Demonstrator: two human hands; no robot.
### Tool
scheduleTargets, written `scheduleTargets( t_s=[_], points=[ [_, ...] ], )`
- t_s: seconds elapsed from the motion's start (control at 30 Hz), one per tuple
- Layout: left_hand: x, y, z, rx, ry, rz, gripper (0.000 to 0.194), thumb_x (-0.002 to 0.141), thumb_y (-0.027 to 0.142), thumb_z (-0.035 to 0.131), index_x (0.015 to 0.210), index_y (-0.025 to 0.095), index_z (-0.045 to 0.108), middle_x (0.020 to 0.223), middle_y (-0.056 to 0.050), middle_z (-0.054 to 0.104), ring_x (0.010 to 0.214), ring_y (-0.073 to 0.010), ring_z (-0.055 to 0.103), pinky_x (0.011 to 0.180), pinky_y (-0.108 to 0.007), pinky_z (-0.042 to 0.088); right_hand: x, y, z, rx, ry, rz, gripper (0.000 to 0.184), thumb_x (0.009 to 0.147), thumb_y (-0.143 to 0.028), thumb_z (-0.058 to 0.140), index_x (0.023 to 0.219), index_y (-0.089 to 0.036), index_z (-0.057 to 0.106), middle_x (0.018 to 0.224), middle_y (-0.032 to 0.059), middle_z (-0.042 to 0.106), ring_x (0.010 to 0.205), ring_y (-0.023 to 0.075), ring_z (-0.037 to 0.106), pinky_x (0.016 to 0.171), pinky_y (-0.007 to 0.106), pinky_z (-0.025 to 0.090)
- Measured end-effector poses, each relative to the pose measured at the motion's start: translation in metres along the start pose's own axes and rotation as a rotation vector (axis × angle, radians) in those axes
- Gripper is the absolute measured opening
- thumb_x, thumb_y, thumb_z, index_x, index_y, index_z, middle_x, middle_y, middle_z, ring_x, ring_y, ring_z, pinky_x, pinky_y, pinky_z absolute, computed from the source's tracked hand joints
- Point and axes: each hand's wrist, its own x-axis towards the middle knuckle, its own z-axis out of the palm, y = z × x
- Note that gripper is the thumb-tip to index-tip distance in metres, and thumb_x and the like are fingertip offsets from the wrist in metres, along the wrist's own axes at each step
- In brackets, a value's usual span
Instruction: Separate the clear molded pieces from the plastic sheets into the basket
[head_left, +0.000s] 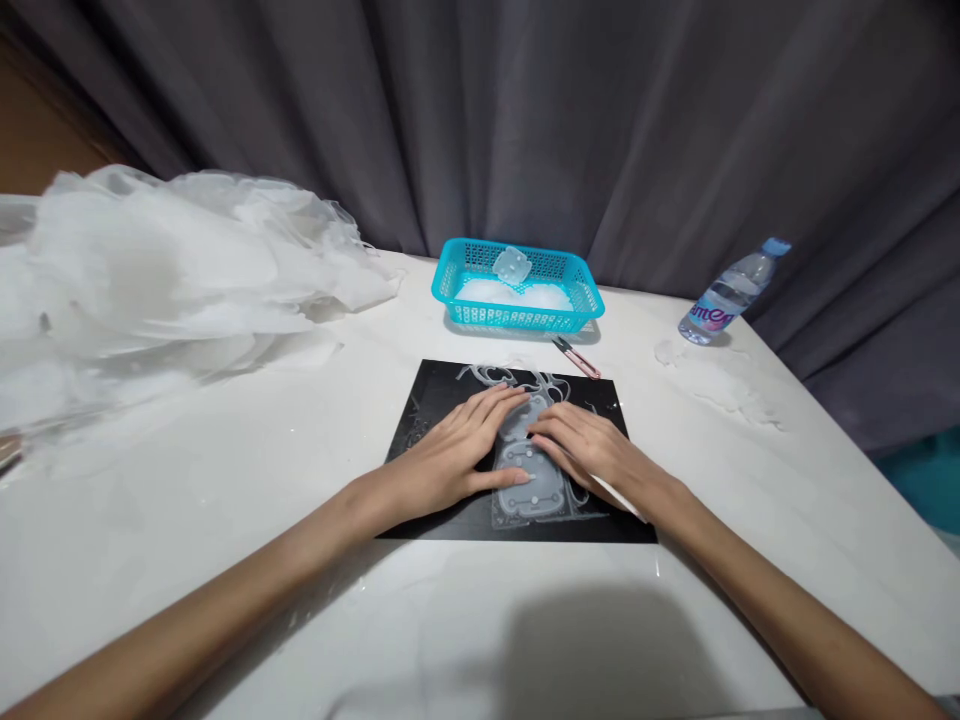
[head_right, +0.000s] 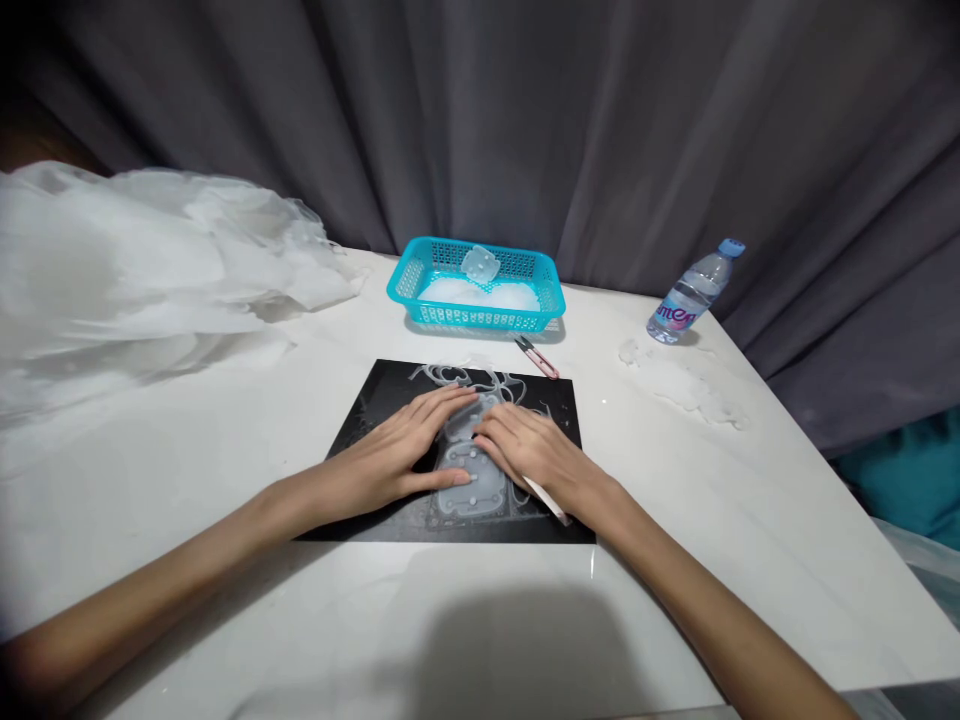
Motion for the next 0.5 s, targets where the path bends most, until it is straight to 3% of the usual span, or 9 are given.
scheduleTargets(
  t_s=[0.1,0.2,0.3,0.4,0.43,0.5],
  points=[
    [0.001,-0.003,-0.001,0.006,-0.041,-0.011,0.09,0.099,0.065,0.056,0.169,0.024,0.017,0.175,-0.017,0.022,0.161,-0.0359,0.022,0.129,-0.052,0.027,0.001,0.022,-0.01,0.07,0.252,0.232,0.023,0.109,-0.026,0.044,0.116,-0.02,0.065,0.109,0.0118,0.069,0.102,0.0248,0.068,0.091,0.04,0.057],
    [0.001,-0.003,-0.003,0.019,-0.069,-0.023,0.096,0.1,0.066,0.054,0.17,0.022,0.006,0.176,-0.018,0.016,0.161,-0.0375,0.021,0.129,-0.051,0.027,0.0,0.046,-0.029,0.116,0.473,0.47,0.02,0.106,-0.031,0.052,0.102,-0.021,0.068,0.098,0.0073,0.067,0.094,0.0241,0.065,0.089,0.04,0.054],
    [0.001,0.002,-0.006,0.015,0.017,-0.031,0.099,0.096,0.066,0.06,0.17,0.026,0.007,0.175,-0.017,0.021,0.159,-0.0373,0.025,0.128,-0.053,0.029,0.002,0.044,-0.044,0.268,0.359,0.482,0.019,0.103,-0.033,0.058,0.099,-0.021,0.072,0.097,0.0051,0.069,0.093,0.0218,0.066,0.088,0.037,0.053],
    [0.004,0.012,-0.004,-0.026,0.193,-0.025,0.1,0.089,0.065,0.072,0.166,0.027,0.022,0.164,-0.015,0.04,0.15,-0.0358,0.038,0.124,-0.053,0.034,0.005,0.016,-0.049,0.442,0.142,0.401,0.018,0.103,-0.031,0.061,0.107,-0.023,0.076,0.102,0.0051,0.07,0.096,0.02,0.067,0.092,0.035,0.053],
    [0.006,0.015,-0.003,-0.051,0.227,-0.015,0.092,0.09,0.063,0.072,0.163,0.028,0.03,0.158,-0.014,0.048,0.145,-0.0346,0.044,0.121,-0.053,0.037,0.006,0.006,-0.049,0.492,0.074,0.382,0.019,0.103,-0.031,0.061,0.111,-0.024,0.077,0.102,0.0047,0.07,0.095,0.0194,0.068,0.091,0.035,0.054],
    [0.01,0.019,-0.001,-0.134,0.231,0.008,0.058,0.098,0.054,0.066,0.148,0.027,0.053,0.14,-0.01,0.064,0.13,-0.0306,0.056,0.114,-0.049,0.043,0.006,-0.011,-0.049,0.587,0.001,0.385,0.025,0.102,-0.033,0.063,0.124,-0.028,0.074,0.098,0.003,0.069,0.087,0.0177,0.067,0.083,0.032,0.056]
  ],
)
